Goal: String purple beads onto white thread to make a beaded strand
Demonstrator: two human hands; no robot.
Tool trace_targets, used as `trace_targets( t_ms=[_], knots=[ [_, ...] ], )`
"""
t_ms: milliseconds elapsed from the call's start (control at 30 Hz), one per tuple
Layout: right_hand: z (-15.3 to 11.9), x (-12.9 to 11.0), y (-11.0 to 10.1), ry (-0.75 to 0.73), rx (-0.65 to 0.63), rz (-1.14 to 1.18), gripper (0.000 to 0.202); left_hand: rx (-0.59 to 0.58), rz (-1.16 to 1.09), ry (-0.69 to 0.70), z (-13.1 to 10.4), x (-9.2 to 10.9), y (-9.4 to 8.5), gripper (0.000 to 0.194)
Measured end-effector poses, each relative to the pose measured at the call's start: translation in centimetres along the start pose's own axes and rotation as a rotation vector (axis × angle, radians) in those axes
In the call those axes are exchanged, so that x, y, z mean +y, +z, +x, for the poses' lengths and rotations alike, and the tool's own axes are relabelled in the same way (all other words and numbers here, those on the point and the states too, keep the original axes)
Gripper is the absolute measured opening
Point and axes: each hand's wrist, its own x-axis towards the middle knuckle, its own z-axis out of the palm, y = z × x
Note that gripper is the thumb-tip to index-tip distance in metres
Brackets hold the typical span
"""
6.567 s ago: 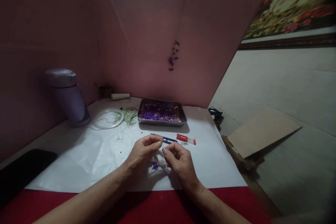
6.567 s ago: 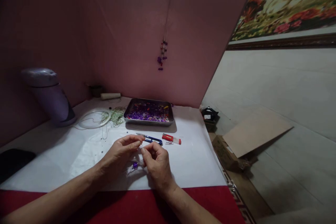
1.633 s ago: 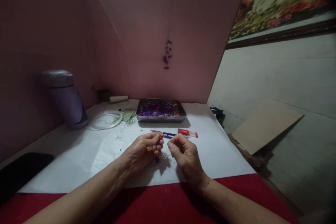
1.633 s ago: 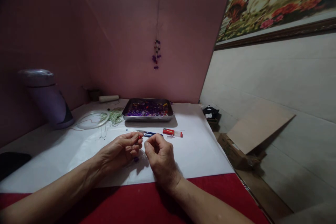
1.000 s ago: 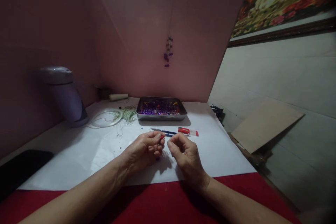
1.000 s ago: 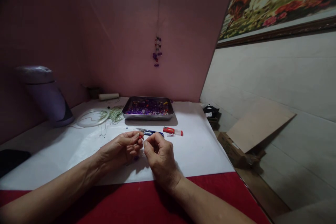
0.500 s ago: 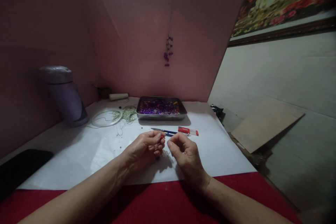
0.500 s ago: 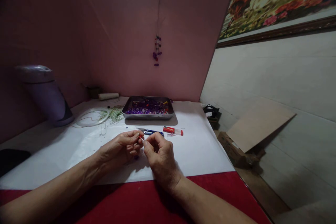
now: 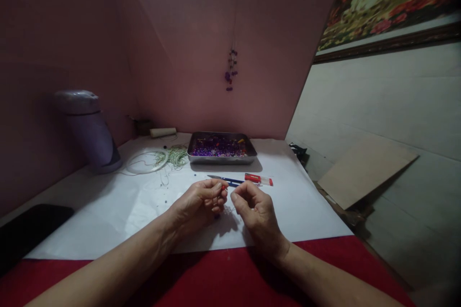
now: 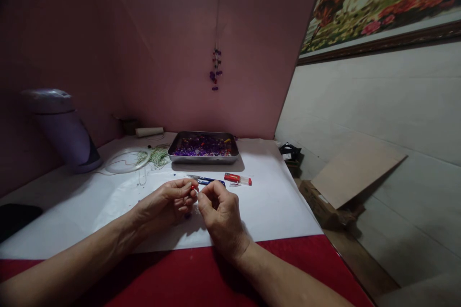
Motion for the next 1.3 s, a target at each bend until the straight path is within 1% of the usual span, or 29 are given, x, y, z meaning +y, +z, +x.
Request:
trace_targets(
  t_ms=[233,433,633,933,1300],
  knots=[
    [0.0,0.13,-0.02,-0.004,0.001,-0.008,0.017,-0.01,-0.003,0.014,-0.01,-0.05,0.12,0.012],
    [-0.01,0.22,-0.02,-0.007,-0.001,0.002,0.016,-0.016,0.007,0.002,-0.08,-0.16,0.14,0.013],
    [-0.04,-0.03,-0.01,0.017,-0.007,0.004,0.018,-0.028,0.013,0.047,0.08,-0.27,0.03,0.011],
    [-0.1,0.0,-0.04,0.005,0.013,-0.007,0.017,-0.037,0.036,0.061,0.01,-0.11,0.16,0.008],
    [-0.16,-0.25,-0.05,0.009,0.01,-0.023,0.017,-0.003,0.048,0.072,0.03,-0.25,0.12,0.009]
  ],
)
